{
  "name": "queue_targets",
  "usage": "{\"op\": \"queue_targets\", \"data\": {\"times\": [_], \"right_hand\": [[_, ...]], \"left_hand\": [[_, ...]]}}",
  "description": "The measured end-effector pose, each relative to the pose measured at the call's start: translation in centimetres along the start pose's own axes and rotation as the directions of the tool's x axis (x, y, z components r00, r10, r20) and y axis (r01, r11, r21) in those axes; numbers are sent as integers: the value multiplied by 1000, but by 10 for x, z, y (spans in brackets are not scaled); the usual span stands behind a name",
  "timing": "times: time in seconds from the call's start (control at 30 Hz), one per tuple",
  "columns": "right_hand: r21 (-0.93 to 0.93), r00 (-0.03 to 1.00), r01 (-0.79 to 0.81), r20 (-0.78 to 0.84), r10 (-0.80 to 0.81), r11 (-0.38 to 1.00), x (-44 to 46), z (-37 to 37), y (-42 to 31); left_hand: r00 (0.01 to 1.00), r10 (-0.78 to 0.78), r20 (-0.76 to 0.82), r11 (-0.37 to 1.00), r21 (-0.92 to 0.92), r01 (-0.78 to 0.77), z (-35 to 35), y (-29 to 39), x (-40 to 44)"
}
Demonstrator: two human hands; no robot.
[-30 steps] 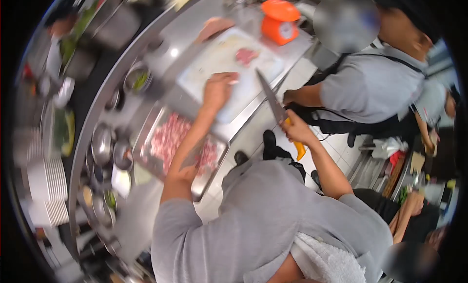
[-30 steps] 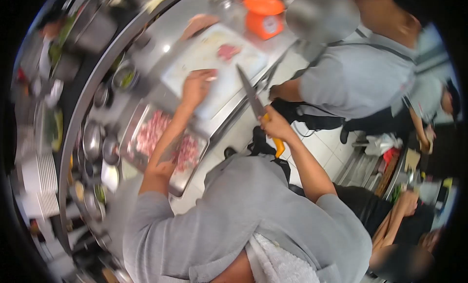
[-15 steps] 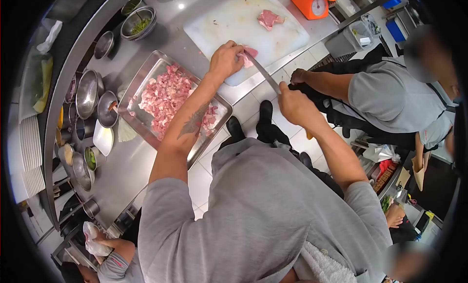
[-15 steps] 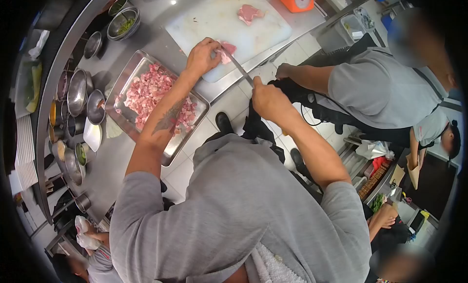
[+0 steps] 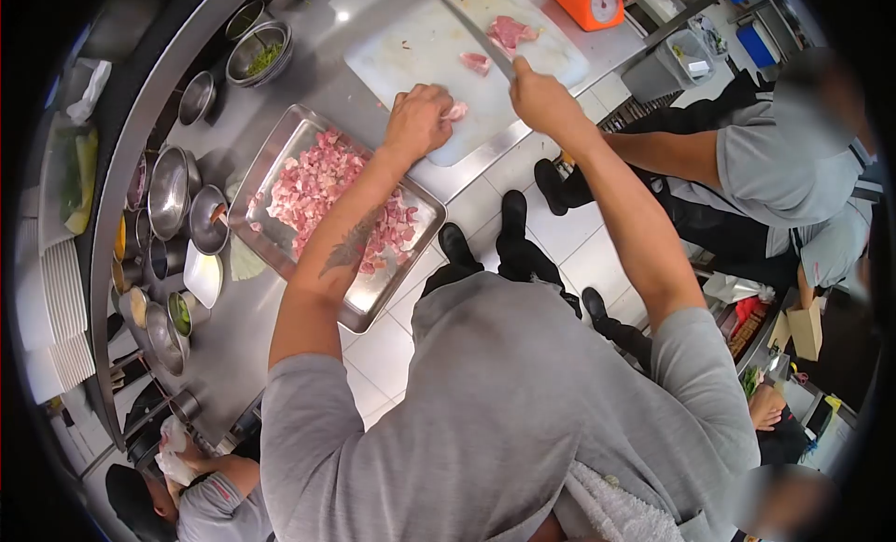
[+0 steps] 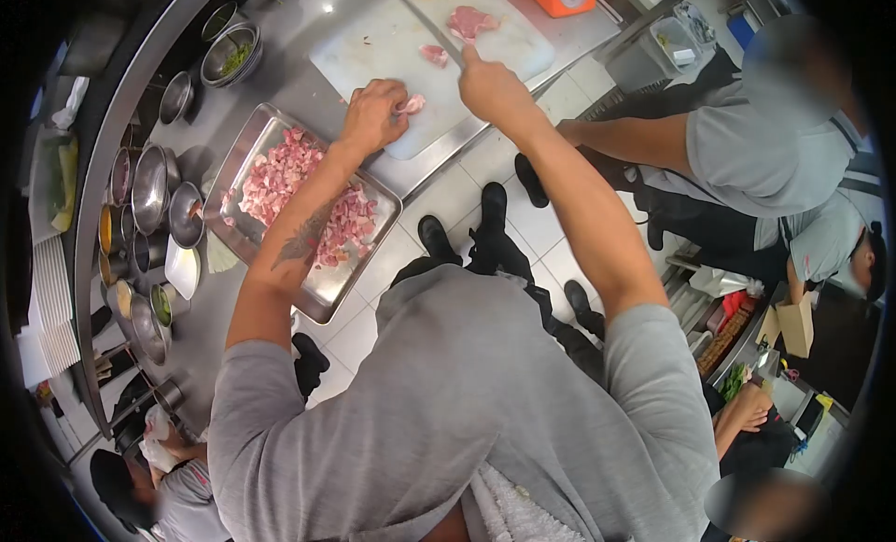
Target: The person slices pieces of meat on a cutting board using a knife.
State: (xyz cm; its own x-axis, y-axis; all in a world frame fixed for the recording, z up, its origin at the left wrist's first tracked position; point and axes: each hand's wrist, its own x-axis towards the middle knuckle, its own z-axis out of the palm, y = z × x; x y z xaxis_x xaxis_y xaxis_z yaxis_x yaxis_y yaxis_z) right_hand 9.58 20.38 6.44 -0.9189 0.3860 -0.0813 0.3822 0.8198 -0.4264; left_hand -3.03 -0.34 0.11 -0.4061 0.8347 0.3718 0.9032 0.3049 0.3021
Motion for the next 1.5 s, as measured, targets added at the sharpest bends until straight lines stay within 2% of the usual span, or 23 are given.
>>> {"op": "queue_targets", "data": {"times": [0.07,0.1,0.13,0.17,0.27,0.3,0.4,0.53,0.63,0.7,0.73,0.8,0.87,0.9,1.0,1.03,1.1,1.17,1.27,1.3,1.4,1.47,1.5], "right_hand": [[-45,994,46,98,-41,998,-51,-14,-7],[-76,991,56,129,-46,996,-70,-14,-3],[-27,982,115,151,-110,993,-82,-7,10],[-19,975,42,221,-36,999,-95,-15,2],[-24,965,-39,260,43,999,-111,3,19],[-71,973,15,229,2,997,-112,0,14],[-82,965,46,259,-24,996,-119,-17,-9],[-114,946,68,322,-28,991,-131,-26,-27],[-58,937,6,350,15,998,-124,9,-17],[-47,950,6,313,9,999,-97,44,-15],[-39,956,10,292,2,999,-83,54,-15],[-8,935,-17,354,19,1000,-60,52,-18],[5,917,-42,397,37,999,-51,26,-26],[-12,934,-30,357,32,999,-57,14,-31],[-62,961,51,276,-32,997,-77,3,-29],[-79,965,85,255,-63,993,-83,0,-27],[-137,940,96,338,-44,986,-99,-14,-30],[-130,915,52,404,5,990,-117,-30,-36],[-59,914,-13,404,36,998,-111,8,-32],[-1,949,-21,313,20,1000,-101,47,-18],[7,960,22,278,-23,1000,-52,70,-22],[77,873,-143,479,89,987,-41,16,-45],[47,877,-156,467,116,987,-46,-5,-56]], "left_hand": [[986,-79,149,996,-31,84,-4,-6,2],[977,-167,132,976,-120,183,-2,-11,5],[963,-244,111,941,-211,263,7,-15,3],[936,-328,130,883,-310,353,14,-15,-4],[969,-244,23,951,-188,244,0,6,-4],[969,-247,30,958,-143,249,3,6,0],[942,-336,7,936,-112,335,6,13,-2],[964,-264,-4,948,-186,259,12,5,-7],[969,-245,5,941,-238,239,20,0,-9],[977,-211,-22,947,-254,199,24,-3,-8],[975,-221,-28,942,-266,206,23,-5,-7],[973,-230,-30,933,-292,212,21,-1,-9],[925,-376,-57,871,-363,331,8,12,-10],[893,-445,-70,832,-400,384,4,15,-9],[935,-334,-123,910,-299,286,8,7,-11],[948,-303,-93,922,-282,267,11,4,-13],[970,-239,-38,943,-246,223,15,-2,-13],[964,-262,-34,928,-283,243,18,-3,-13],[969,-232,-89,927,-322,192,21,-8,-14],[971,-209,-112,929,-332,162,22,-8,-17],[976,-199,-90,933,-323,161,19,-7,-17],[934,-352,-70,877,-374,302,8,7,-19],[902,-427,-67,841,-397,368,3,8,-17]]}}
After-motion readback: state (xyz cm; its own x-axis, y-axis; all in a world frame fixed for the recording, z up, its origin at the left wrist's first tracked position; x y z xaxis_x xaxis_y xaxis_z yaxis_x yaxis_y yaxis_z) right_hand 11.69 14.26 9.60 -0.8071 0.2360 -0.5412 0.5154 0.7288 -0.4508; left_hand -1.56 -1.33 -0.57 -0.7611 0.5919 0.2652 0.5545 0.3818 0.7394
